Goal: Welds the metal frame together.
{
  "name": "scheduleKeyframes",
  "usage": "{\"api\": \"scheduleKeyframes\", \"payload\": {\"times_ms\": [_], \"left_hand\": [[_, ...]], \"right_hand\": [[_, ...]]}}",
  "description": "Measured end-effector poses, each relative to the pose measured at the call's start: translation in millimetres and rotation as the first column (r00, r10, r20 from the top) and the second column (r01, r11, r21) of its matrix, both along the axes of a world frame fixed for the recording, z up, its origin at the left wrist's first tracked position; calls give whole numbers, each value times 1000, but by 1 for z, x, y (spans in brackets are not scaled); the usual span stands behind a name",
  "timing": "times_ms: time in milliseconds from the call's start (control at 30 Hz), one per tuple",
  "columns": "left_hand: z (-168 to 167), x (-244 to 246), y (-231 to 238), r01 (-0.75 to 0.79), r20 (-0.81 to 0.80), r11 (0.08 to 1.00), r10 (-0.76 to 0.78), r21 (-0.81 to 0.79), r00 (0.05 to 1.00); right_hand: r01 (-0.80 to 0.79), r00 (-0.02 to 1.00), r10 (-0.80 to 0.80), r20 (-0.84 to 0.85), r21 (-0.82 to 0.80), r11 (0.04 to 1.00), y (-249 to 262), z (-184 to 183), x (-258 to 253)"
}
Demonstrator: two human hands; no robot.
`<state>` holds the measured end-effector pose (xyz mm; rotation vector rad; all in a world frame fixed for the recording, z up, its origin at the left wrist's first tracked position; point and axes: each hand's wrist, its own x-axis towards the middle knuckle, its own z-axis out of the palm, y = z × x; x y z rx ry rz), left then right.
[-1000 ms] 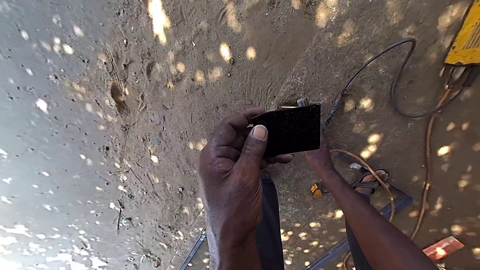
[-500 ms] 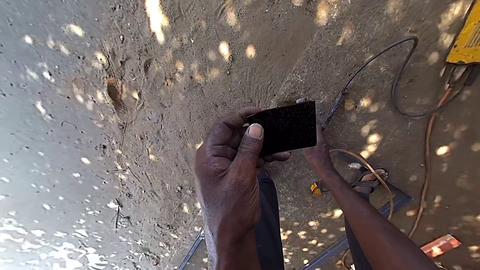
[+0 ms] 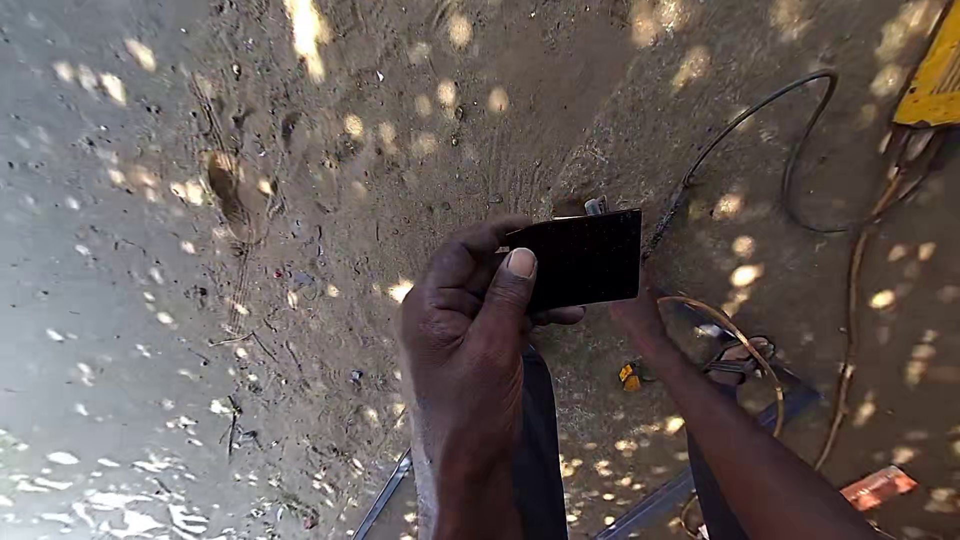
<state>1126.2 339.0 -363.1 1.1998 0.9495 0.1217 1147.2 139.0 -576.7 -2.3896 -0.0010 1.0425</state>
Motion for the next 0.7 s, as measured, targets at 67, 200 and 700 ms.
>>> {"api": "scheduleKeyframes", "payload": {"times_ms": [67,200,700], "left_hand": [[-1,0,0,-4,-2,1000,4,0,1000],[-3,0,0,-2,-7,1000,2,5,1000],[-7,-1,2,18,28,999,-19,32,999]], "right_hand": [[3,1000,-3,26,-7,1000,2,0,-1],[-1,1000,1,19,-30,1000,1,-3,-1],[247,964,-234,-124,106,963,-5,-11,4]]}}
